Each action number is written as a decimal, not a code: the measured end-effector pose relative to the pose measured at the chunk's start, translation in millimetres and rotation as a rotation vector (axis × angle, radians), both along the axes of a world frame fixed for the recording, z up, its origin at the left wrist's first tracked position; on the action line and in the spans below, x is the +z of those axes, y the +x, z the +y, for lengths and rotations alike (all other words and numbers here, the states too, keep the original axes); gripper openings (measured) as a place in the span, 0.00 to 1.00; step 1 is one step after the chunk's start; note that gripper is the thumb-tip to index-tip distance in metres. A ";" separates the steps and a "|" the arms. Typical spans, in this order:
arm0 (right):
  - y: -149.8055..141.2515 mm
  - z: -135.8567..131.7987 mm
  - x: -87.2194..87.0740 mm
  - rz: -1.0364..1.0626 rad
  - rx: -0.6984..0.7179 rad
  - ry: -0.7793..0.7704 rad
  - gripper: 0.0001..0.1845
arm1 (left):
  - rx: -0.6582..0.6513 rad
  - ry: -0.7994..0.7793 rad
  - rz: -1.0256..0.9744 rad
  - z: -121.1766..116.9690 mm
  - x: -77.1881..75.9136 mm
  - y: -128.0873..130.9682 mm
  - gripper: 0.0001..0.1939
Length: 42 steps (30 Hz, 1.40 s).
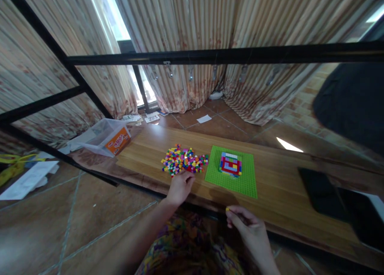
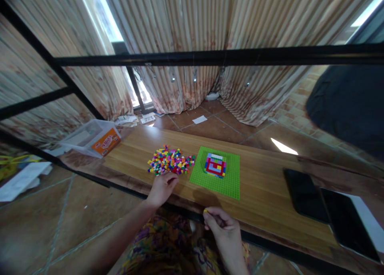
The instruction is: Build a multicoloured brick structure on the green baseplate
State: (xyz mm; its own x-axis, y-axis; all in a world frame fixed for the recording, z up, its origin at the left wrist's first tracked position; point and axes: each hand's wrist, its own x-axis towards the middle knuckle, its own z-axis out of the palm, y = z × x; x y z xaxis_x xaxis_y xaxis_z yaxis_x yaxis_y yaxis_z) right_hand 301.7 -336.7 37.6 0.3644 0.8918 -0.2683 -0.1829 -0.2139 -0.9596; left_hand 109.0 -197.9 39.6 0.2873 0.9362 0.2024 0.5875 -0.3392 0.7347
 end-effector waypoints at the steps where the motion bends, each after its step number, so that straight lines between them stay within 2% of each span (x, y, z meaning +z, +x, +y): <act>1: 2.2 -2.5 -1.1 0.014 -0.020 -0.005 0.18 | 0.005 0.024 0.036 4.3 -3.6 0.7 0.08; 6: 6.7 -11.5 0.2 0.008 -0.122 -0.001 0.19 | 0.008 0.092 0.132 14.9 -14.7 9.3 0.07; 10: 17.4 -5.7 0.0 -0.078 -0.118 0.049 0.18 | 0.010 0.119 0.138 12.6 -10.9 11.9 0.07; 14: 41.0 20.0 -3.9 -0.310 -0.122 0.116 0.16 | 0.001 0.110 0.031 -3.0 0.1 23.6 0.10; 17: 58.0 48.5 -7.9 -0.557 -0.210 0.234 0.14 | -0.125 -0.011 -0.058 -16.5 7.5 45.7 0.11; 20: 66.8 74.2 -13.3 -0.650 -0.249 0.338 0.13 | -0.256 -0.113 -0.109 -21.6 10.0 73.0 0.14; 24: 68.6 91.6 -21.7 -0.659 -0.232 0.343 0.11 | -0.331 -0.191 -0.127 -15.4 8.1 101.5 0.20; 29: 68.9 94.4 -29.0 -0.674 -0.224 0.316 0.09 | -0.389 -0.254 -0.124 -8.4 6.5 119.6 0.22; 36: 68.0 92.5 -27.2 -0.659 -0.272 0.289 0.08 | -0.367 -0.279 -0.146 -10.0 -0.7 126.8 0.23; 39: 67.5 92.0 -22.6 -0.558 -0.306 0.262 0.10 | -0.351 -0.274 -0.162 -11.0 -3.2 126.5 0.22; 42: 67.2 94.4 -18.3 -0.422 -0.321 0.162 0.13 | -0.342 -0.272 -0.183 -12.0 -4.1 126.3 0.23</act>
State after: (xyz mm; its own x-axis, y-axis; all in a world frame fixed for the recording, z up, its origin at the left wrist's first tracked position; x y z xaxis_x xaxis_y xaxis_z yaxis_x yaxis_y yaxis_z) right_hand 368.9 -242.3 19.3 0.6706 0.7362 0.0910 0.1929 -0.0546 -0.9797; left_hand 235.4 -209.8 35.5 0.5711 0.8200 0.0390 0.3282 -0.2716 0.9047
